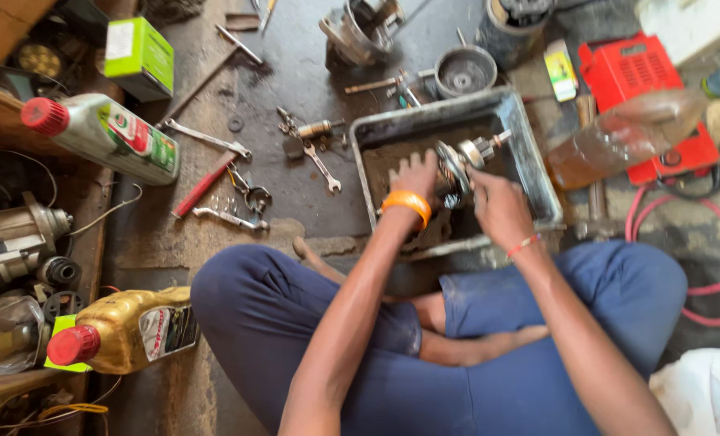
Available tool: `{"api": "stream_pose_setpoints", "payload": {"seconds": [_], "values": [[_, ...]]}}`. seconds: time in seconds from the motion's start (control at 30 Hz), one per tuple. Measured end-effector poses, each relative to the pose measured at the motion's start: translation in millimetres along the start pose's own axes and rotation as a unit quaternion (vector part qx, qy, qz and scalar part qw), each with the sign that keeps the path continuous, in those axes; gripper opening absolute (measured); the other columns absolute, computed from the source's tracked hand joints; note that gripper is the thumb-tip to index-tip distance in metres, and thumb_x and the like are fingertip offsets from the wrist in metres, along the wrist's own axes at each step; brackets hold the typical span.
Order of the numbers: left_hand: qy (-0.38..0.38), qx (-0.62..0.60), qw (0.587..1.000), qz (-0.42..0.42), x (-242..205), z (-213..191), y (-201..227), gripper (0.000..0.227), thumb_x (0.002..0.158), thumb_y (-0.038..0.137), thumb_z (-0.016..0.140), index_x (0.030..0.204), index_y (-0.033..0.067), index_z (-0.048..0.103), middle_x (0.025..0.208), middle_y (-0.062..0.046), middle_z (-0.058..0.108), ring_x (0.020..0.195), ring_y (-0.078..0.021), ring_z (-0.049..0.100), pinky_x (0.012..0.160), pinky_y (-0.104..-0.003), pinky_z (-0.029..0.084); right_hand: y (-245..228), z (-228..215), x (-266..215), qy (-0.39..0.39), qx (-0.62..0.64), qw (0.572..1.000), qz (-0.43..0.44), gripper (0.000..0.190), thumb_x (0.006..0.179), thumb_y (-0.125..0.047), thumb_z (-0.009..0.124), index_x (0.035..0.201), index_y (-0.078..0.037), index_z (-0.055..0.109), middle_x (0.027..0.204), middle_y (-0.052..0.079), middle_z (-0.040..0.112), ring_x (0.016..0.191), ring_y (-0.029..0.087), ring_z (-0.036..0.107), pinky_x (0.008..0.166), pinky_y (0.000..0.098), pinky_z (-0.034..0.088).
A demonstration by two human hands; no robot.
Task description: The person sits on the floor and scrubs a motor rotor with a brush inside a metal tray containing liquid. They rotate the rotor to clean different sections, including the copper windings and metal shaft, using a repetitive scrubbing motion.
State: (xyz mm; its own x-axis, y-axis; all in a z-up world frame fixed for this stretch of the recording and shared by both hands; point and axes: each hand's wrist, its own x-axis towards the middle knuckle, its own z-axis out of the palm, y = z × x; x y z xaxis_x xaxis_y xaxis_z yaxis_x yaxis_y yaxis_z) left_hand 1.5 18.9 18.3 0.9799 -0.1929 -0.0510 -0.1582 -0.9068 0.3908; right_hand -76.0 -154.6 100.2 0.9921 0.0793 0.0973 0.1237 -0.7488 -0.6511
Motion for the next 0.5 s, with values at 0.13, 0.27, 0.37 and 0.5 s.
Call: {"api": "stream_pose_setpoints", "payload": {"seconds": [0.13, 0.27, 0.37, 0.5], "values": [[-0.017, -0.022, 1.000, -0.001, 22.0, -2.2, -2.9, 0.096, 0.059, 0.028, 0.096, 0.136, 0.0093, 0.042, 0.136, -0.021, 0.054, 0.127, -0.0444, 0.052, 0.102, -0.065, 0.044, -7.8, -11.4, 16.1, -0.041, 0.018, 0.996, 0.080, 0.034, 0.099, -0.014, 0.058, 0.131, -0.010, 0.069, 0.098, 0.027, 0.072, 0.093, 0.042, 0.072, 0.083, 0.0432, 0.054], [-0.038, -0.022, 0.999, 0.012, 3.0, 7.0, -7.3, 0.103, 0.056, 0.033, 0.098, 0.138, 0.0081, 0.041, 0.139, -0.021, 0.053, 0.130, -0.0448, 0.051, 0.103, -0.064, 0.044, -1.1, 5.4, 5.4, 0.036, 0.044, 0.997, -0.054, 0.028, 0.103, -0.014, 0.060, 0.128, -0.004, 0.068, 0.110, 0.027, 0.069, 0.102, 0.044, 0.069, 0.081, 0.0433, 0.055], [-0.067, -0.040, 0.997, 0.000, 10.8, -8.6, -1.6, 0.108, 0.055, 0.036, 0.099, 0.141, 0.0077, 0.039, 0.136, -0.019, 0.054, 0.130, -0.0432, 0.051, 0.105, -0.063, 0.043, 14.6, -12.8, 4.5, 0.030, 0.024, 0.996, -0.077, 0.030, 0.101, -0.016, 0.062, 0.128, -0.006, 0.071, 0.110, 0.027, 0.070, 0.106, 0.045, 0.065, 0.084, 0.0446, 0.055], [-0.015, -0.042, 0.999, -0.027, 7.3, -25.2, -2.0, 0.111, 0.049, 0.035, 0.102, 0.136, 0.0050, 0.041, 0.136, -0.021, 0.048, 0.130, -0.0436, 0.045, 0.103, -0.065, 0.039, 44.2, -30.7, 16.9, -0.119, -0.137, 0.981, 0.064, 0.031, 0.093, -0.022, 0.066, 0.121, -0.015, 0.077, 0.101, 0.023, 0.073, 0.092, 0.043, 0.071, 0.082, 0.0487, 0.054]]}}
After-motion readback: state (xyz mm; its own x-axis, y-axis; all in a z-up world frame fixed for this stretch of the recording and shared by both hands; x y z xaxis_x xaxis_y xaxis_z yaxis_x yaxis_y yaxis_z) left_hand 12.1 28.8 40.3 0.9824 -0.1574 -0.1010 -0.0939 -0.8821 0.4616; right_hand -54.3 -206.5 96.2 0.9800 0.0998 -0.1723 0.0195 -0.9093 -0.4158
